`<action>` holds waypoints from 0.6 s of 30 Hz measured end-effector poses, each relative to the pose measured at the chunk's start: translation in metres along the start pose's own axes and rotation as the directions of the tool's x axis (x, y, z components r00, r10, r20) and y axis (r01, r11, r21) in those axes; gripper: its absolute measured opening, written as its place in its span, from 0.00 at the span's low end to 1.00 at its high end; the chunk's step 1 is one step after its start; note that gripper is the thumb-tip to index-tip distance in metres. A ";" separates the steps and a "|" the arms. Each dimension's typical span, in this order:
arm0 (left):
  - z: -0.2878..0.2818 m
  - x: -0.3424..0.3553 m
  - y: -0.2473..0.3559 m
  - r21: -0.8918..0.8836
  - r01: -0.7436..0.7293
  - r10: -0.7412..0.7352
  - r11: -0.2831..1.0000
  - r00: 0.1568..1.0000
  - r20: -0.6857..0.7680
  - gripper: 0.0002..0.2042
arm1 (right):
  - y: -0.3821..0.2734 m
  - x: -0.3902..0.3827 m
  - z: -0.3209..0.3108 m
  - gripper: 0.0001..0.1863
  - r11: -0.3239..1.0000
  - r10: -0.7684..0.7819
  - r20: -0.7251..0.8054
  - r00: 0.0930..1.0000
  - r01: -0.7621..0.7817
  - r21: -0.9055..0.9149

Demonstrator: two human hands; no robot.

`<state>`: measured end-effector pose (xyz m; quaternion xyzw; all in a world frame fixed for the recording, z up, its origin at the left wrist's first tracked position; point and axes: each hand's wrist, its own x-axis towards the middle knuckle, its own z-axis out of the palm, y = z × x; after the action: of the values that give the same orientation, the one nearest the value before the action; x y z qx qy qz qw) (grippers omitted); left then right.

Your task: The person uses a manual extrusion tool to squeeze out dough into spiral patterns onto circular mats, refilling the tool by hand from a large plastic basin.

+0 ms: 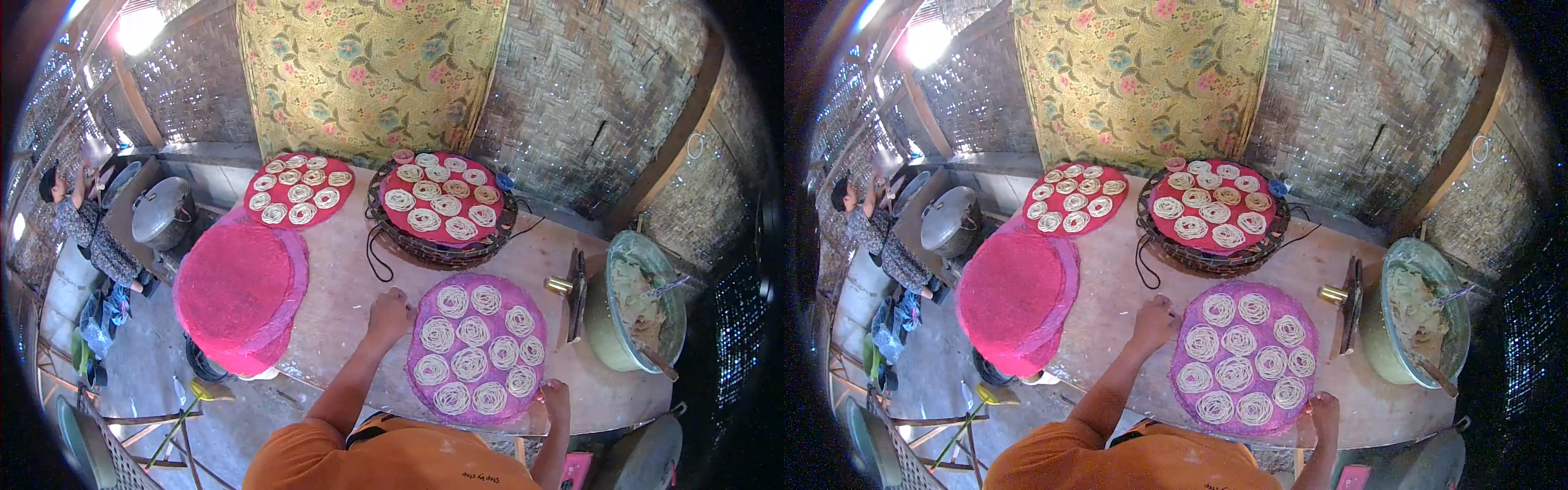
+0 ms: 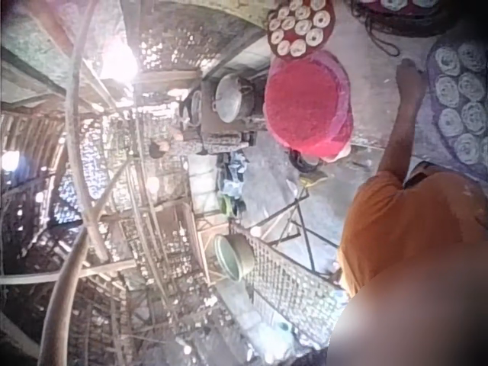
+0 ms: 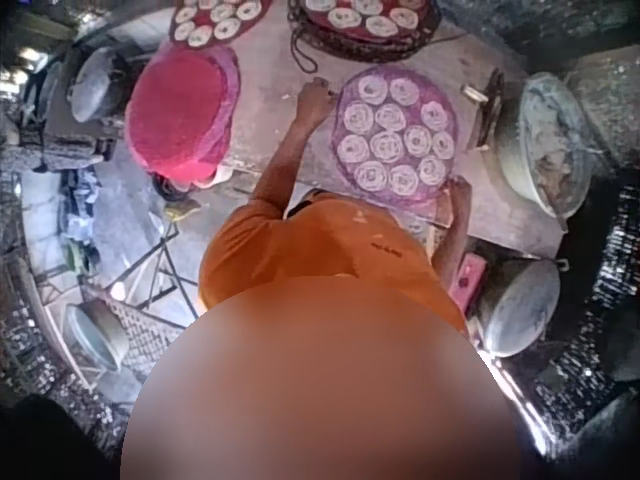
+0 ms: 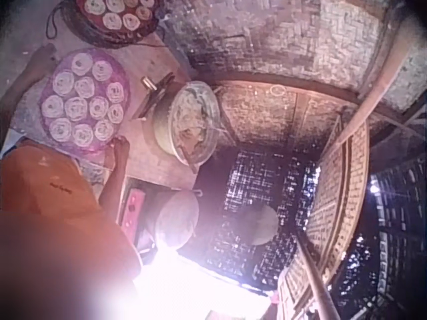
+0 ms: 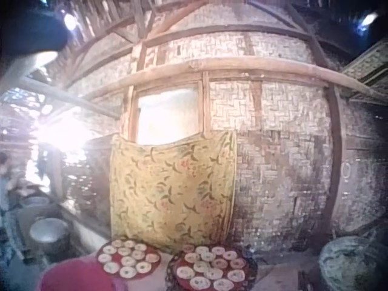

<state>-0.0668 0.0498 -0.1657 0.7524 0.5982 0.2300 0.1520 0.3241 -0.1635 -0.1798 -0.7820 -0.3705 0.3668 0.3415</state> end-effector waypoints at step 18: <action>-0.150 -0.018 -0.039 -0.303 -0.107 0.013 0.947 0.955 -0.296 0.13 | -0.195 -0.037 0.070 0.08 0.851 -0.505 0.297 0.810 0.525 0.015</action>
<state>-0.1815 0.0349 -0.0612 0.6946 0.5461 0.4348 0.1737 0.1853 -0.0797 -0.0462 -0.6010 -0.6265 0.3584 0.3432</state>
